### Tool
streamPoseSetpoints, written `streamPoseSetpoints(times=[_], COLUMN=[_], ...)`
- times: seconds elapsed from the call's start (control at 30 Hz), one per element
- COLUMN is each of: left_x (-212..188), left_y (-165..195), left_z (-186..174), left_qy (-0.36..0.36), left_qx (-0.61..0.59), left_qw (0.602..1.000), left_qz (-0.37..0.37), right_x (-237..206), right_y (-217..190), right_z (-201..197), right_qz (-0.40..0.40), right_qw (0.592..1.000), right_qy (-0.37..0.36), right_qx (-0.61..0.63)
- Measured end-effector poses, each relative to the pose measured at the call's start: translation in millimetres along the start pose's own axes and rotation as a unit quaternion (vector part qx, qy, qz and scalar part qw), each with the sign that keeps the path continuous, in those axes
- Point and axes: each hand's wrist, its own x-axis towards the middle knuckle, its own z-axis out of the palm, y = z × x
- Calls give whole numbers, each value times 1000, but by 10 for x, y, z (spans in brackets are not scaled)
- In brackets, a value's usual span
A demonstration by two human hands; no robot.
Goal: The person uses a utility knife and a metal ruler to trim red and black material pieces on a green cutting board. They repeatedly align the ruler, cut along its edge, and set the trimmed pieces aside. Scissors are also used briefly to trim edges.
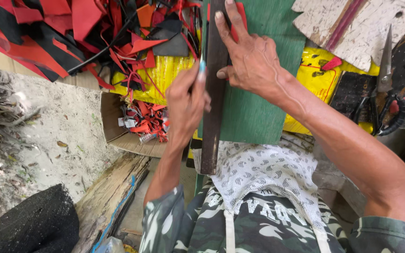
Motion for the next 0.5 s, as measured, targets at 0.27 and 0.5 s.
streamPoseSetpoints(times=[0.27,0.5], left_x=[854,889], left_y=[-55,58], left_z=[163,145], left_qy=[11,-10], left_qx=[-1,48], left_qw=[1000,999], left_qz=[-28,5], right_x=[78,83], right_y=[86,125], right_z=[18,107], right_qz=[16,18], right_qw=[1000,999], right_qy=[-8,10], right_qx=[20,29])
